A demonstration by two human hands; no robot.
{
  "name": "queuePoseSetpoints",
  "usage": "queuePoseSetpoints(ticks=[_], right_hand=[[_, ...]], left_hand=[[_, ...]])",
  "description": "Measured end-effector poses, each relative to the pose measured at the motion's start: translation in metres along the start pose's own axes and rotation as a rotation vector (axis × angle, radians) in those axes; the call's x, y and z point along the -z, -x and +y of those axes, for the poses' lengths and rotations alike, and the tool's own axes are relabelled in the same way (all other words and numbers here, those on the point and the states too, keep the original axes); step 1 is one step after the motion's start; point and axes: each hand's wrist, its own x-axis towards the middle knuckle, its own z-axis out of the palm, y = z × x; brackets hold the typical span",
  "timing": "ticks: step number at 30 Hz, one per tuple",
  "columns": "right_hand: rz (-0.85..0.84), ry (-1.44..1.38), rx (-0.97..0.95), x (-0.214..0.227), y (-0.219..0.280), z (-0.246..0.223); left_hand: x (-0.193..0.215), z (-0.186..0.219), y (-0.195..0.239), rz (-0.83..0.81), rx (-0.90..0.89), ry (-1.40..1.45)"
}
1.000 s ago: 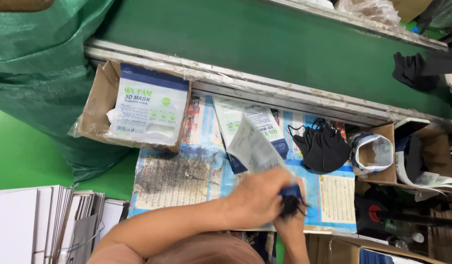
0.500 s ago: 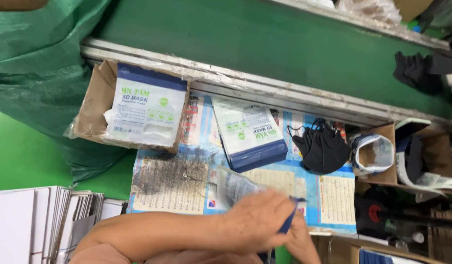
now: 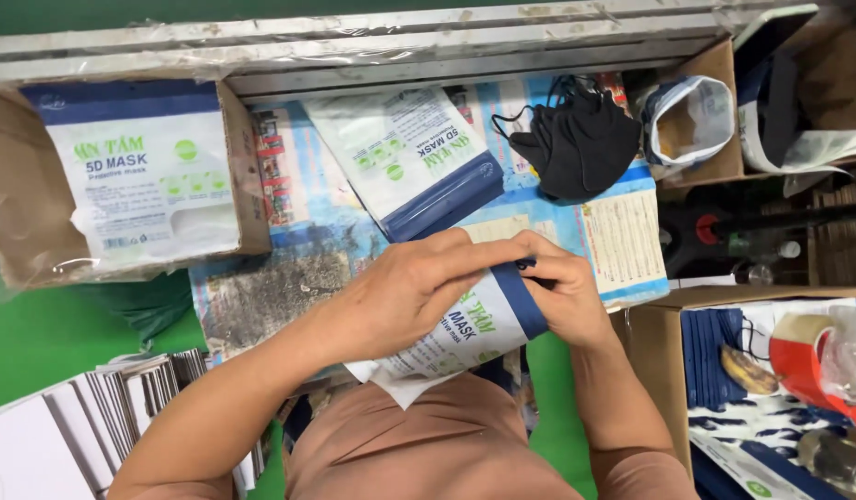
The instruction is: Packaging black face masks into plastic bags at a workstation.
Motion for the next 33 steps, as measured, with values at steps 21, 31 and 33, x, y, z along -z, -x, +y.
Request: queuePoseSetpoints(ticks=[21,31,33], right_hand=[[0.199,-0.149,-0.020,-0.029,-0.026,-0.028],[0.058,0.413,0.080,-0.043,-0.009,-0.046],[-0.006,0.349,0.095,-0.037,-0.010,-0.051]], left_hand=[[-0.003,-0.023,0.006,0.164,0.142,0.115],[-0.007,-0.021,0.000,0.066,0.104,0.173],[-0.013,-0.023,0.005,0.092,0.083,0.107]])
